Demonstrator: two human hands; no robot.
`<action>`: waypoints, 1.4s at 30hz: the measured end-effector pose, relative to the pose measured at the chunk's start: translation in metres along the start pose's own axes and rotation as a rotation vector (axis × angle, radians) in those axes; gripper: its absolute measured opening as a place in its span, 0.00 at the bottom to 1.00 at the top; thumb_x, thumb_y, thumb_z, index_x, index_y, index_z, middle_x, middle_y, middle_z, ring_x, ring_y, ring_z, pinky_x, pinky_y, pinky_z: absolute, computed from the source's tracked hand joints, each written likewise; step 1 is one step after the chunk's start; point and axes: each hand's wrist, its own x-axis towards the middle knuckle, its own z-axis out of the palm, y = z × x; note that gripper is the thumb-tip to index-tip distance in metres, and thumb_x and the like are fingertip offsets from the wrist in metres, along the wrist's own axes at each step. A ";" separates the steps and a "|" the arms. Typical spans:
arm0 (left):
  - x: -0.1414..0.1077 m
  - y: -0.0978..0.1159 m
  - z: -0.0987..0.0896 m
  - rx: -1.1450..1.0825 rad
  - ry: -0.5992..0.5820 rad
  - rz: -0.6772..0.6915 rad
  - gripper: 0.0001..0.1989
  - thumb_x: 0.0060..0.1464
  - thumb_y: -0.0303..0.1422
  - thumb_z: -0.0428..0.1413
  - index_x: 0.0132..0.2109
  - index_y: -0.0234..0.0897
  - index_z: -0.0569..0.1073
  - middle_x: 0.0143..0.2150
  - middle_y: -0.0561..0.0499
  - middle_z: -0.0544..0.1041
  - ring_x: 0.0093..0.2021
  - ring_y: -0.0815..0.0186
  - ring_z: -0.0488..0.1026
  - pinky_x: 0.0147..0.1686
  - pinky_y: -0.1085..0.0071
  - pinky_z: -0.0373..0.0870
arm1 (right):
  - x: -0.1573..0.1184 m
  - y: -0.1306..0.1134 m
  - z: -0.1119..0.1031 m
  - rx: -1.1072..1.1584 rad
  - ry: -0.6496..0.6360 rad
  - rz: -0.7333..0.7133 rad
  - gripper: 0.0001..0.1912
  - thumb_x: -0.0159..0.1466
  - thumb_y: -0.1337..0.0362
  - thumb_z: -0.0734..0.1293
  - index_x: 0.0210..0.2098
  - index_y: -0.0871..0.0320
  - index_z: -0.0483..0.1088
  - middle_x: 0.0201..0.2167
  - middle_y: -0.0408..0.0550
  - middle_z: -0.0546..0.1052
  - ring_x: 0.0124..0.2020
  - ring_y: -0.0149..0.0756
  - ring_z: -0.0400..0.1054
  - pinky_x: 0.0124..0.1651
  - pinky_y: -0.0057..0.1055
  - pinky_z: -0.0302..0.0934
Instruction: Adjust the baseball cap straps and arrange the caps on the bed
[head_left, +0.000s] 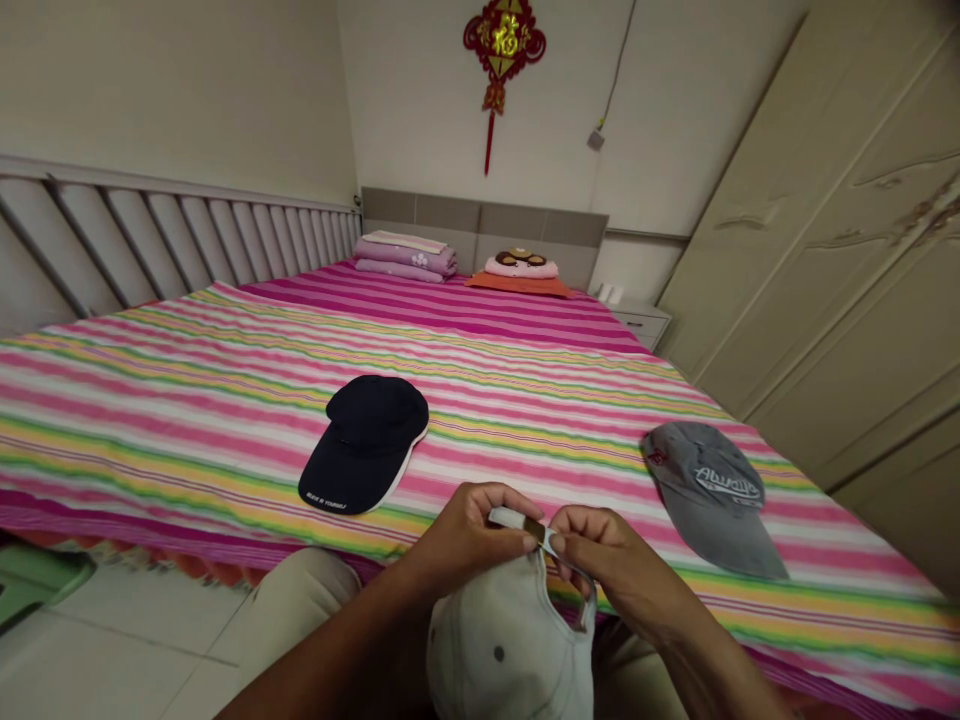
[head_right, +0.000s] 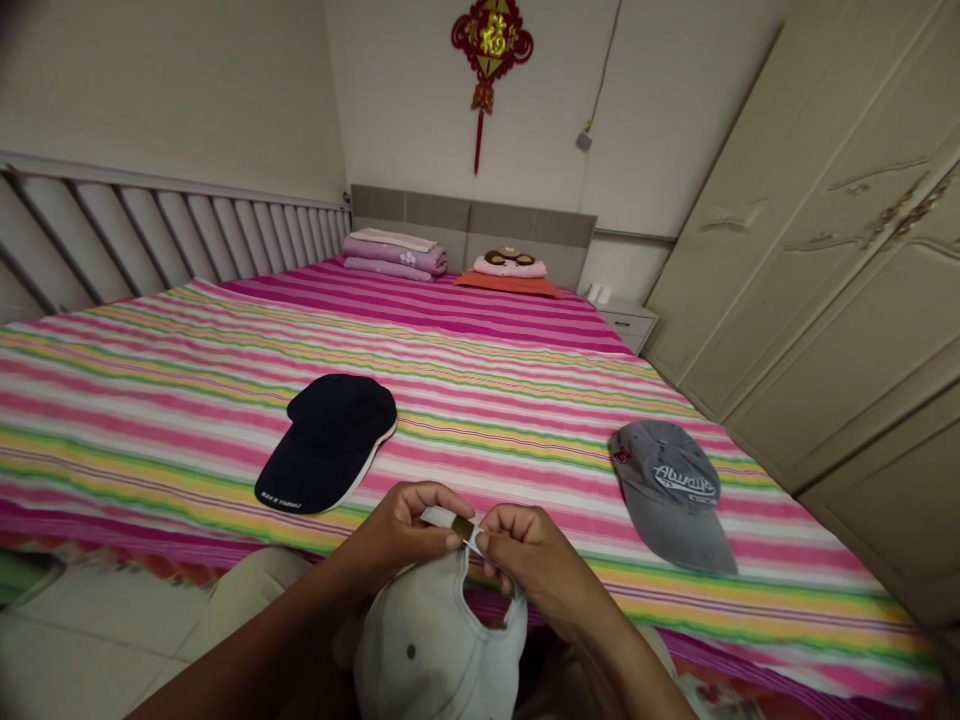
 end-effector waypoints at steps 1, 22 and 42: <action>0.001 -0.001 -0.001 0.015 -0.010 -0.003 0.14 0.34 0.32 0.64 0.33 0.32 0.75 0.22 0.54 0.70 0.21 0.76 0.62 0.24 0.77 0.58 | 0.000 0.000 0.000 0.006 -0.003 0.009 0.15 0.49 0.55 0.69 0.20 0.61 0.65 0.14 0.40 0.67 0.14 0.22 0.53 0.19 0.23 0.45; 0.020 -0.006 -0.022 -0.062 -0.161 -0.225 0.11 0.38 0.33 0.61 0.30 0.32 0.70 0.19 0.57 0.66 0.16 0.78 0.57 0.17 0.79 0.51 | 0.014 0.016 -0.016 0.085 -0.142 0.061 0.16 0.50 0.54 0.69 0.21 0.62 0.67 0.14 0.40 0.67 0.15 0.24 0.55 0.22 0.25 0.48; 0.013 -0.011 -0.018 -0.127 -0.040 -0.139 0.11 0.34 0.30 0.63 0.29 0.32 0.72 0.18 0.56 0.70 0.13 0.79 0.57 0.15 0.79 0.54 | 0.014 0.017 0.006 0.120 0.048 0.066 0.14 0.48 0.57 0.70 0.19 0.61 0.65 0.12 0.37 0.63 0.14 0.22 0.50 0.19 0.24 0.41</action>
